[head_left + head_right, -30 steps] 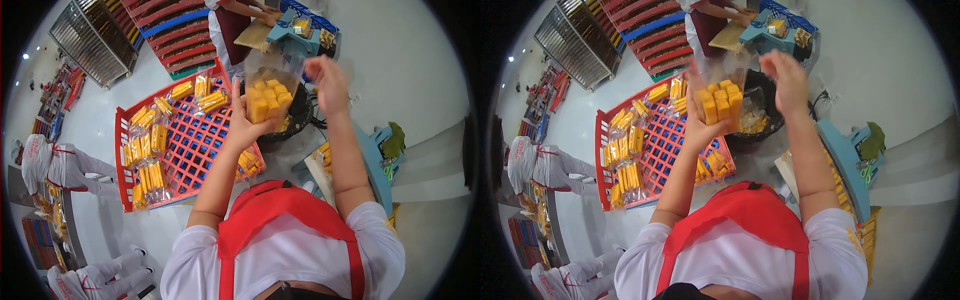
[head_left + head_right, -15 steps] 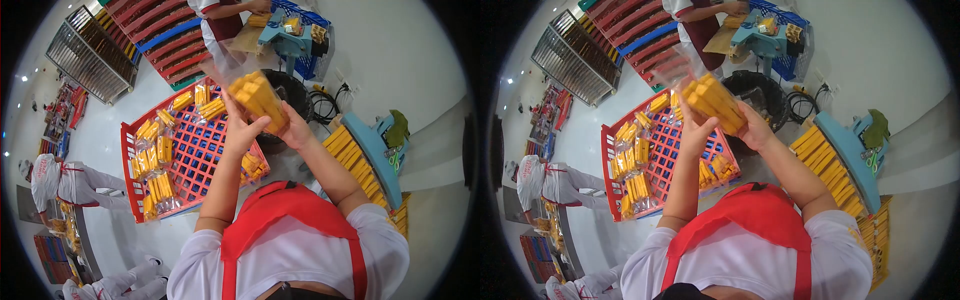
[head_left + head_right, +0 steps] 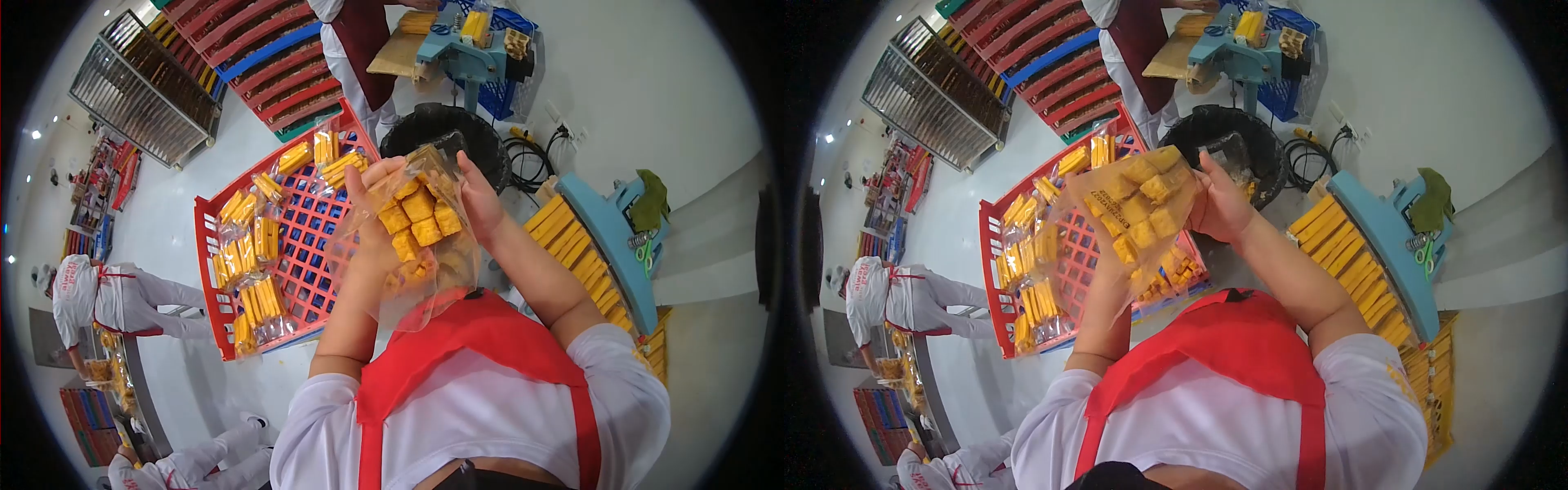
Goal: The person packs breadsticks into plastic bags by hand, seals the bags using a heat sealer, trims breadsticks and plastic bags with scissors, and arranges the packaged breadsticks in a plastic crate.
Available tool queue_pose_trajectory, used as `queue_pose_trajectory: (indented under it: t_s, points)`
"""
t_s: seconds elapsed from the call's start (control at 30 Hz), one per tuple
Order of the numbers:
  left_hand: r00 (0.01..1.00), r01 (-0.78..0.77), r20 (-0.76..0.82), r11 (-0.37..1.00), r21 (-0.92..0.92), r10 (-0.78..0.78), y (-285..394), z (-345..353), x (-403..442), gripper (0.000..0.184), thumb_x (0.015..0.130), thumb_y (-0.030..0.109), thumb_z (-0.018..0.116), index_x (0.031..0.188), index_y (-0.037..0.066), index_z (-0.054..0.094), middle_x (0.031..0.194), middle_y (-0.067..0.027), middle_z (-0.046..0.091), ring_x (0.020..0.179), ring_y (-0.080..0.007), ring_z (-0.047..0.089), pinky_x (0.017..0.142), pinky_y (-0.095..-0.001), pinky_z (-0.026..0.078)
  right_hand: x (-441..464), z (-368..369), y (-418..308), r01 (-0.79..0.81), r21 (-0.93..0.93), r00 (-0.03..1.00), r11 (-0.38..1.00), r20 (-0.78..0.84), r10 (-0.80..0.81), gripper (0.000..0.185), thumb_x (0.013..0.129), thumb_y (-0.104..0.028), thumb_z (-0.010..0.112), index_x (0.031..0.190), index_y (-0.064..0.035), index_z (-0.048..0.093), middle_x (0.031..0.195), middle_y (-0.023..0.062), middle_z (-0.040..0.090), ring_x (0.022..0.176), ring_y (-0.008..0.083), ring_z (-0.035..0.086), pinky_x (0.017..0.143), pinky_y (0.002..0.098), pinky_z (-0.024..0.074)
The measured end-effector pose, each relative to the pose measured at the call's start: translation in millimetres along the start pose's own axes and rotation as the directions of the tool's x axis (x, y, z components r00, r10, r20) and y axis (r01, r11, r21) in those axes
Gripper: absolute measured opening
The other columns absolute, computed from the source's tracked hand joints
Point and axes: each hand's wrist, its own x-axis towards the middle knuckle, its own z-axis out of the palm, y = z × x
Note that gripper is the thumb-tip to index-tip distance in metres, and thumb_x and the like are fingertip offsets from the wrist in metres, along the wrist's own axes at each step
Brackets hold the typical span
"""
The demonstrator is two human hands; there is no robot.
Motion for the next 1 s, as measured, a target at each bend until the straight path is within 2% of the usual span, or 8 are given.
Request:
queue_pose_trajectory:
  t_s: [0.1, 0.13, 0.17, 0.47, 0.7, 0.8, 0.87, 1.0]
  points:
    - [1.0, 0.008, -0.005, 0.999, -0.047, -0.008, -3.5, -9.2, 4.0, 0.112, 0.061, 0.02, 0.078, 0.134, 0.011, -0.007, 0.12, -0.0107, 0.037, 0.103, -0.0226, 0.048, 0.083, -0.0329, 0.044, 3.2, -3.6, 0.5, -0.033, 0.038, 0.999, 0.999, -0.023, 0.034, 0.06, 0.086, -0.056, 0.026, 0.124, -0.0111, 0.04, 0.118, 0.0044, 0.051, 0.104, 0.0181, 0.052, 0.085, 0.0353, 0.042]
    - [0.93, -0.365, 0.162, 0.789, 0.495, 0.329, -11.7, -28.8, 5.3, 0.113, 0.06, 0.016, 0.078, 0.134, 0.011, -0.008, 0.12, -0.0104, 0.038, 0.103, -0.0228, 0.047, 0.084, -0.0333, 0.043, 2.9, -4.2, 2.5, -0.053, 0.057, 0.998, 0.997, -0.018, 0.054, 0.061, 0.085, -0.057, 0.026, 0.125, -0.0117, 0.039, 0.118, 0.0055, 0.05, 0.105, 0.0193, 0.051, 0.083, 0.037, 0.0435]
    - [0.75, -0.604, 0.465, 0.202, 0.771, 0.471, -14.8, -31.3, 6.0, 0.114, 0.059, 0.012, 0.078, 0.134, 0.012, -0.008, 0.119, -0.0101, 0.039, 0.104, -0.0229, 0.047, 0.084, -0.0337, 0.043, 3.1, -5.5, 4.4, -0.074, 0.077, 0.997, 0.994, -0.012, 0.075, 0.062, 0.085, -0.057, 0.026, 0.126, -0.0122, 0.037, 0.118, 0.0065, 0.05, 0.106, 0.0206, 0.05, 0.082, 0.0388, 0.045]
    - [0.96, -0.278, 0.224, 0.64, 0.717, 0.166, 21.5, -18.0, 7.8, 0.108, 0.061, 0.009, 0.075, 0.136, 0.012, -0.002, 0.124, -0.0116, 0.036, 0.108, -0.0229, 0.044, 0.09, -0.0352, 0.038, -6.3, -12.3, 2.5, -0.348, 0.146, 0.875, 0.926, 0.405, 0.265, 0.063, 0.084, -0.056, 0.029, 0.129, -0.012, 0.032, 0.12, 0.012, 0.048, 0.102, 0.0309, 0.052, 0.064, 0.0418, 0.0502]
    - [0.736, -0.52, 0.433, 0.024, 0.854, 0.521, -15.1, -0.6, 13.8, 0.105, 0.061, 0.009, 0.073, 0.135, 0.009, -0.001, 0.127, -0.0125, 0.032, 0.118, -0.0238, 0.033, 0.097, -0.0354, 0.028, 5.5, 5.6, -9.1, 0.058, 0.14, 0.982, 0.988, 0.169, -0.082, 0.053, 0.088, -0.043, 0.033, 0.126, -0.0065, 0.036, 0.123, 0.0104, 0.045, 0.112, 0.0245, 0.044, 0.092, 0.0408, 0.0359]
    - [0.789, -0.42, 0.379, -0.026, 0.907, 0.484, -27.3, -1.2, 9.3, 0.098, 0.064, 0.01, 0.069, 0.134, 0.005, 0.0, 0.131, -0.0127, 0.026, 0.119, -0.0236, 0.033, 0.101, -0.0359, 0.022, 13.1, 5.7, -16.1, 0.04, 0.129, 0.955, 0.991, 0.287, -0.076, 0.052, 0.088, -0.042, 0.035, 0.126, -0.0068, 0.037, 0.125, 0.0091, 0.044, 0.114, 0.0219, 0.042, 0.096, 0.0377, 0.0322]
    - [0.791, -0.489, 0.316, 0.231, 0.841, 0.524, -38.7, -10.6, 10.5, 0.083, 0.067, 0.011, 0.066, 0.131, 0.005, 0.013, 0.125, -0.0104, 0.036, 0.114, -0.0229, 0.038, 0.102, -0.0363, 0.017, 11.6, 17.3, -18.4, 0.155, 0.014, 0.907, 0.988, 0.393, -0.148, 0.052, 0.088, -0.041, 0.036, 0.126, -0.0068, 0.036, 0.125, 0.0084, 0.043, 0.114, 0.0214, 0.042, 0.097, 0.0369, 0.0316]
    - [0.845, -0.407, 0.351, 0.059, 0.912, 0.404, -29.2, 16.5, 1.7, 0.071, 0.067, 0.011, 0.066, 0.125, 0.007, 0.026, 0.108, -0.0079, 0.052, 0.108, -0.0228, 0.042, 0.104, -0.0389, 0.012, 6.4, 32.5, -16.3, 0.165, -0.033, 0.975, 0.986, 0.16, -0.158, 0.051, 0.089, -0.04, 0.037, 0.127, -0.0067, 0.035, 0.125, 0.0079, 0.044, 0.113, 0.0207, 0.044, 0.097, 0.0362, 0.0321]
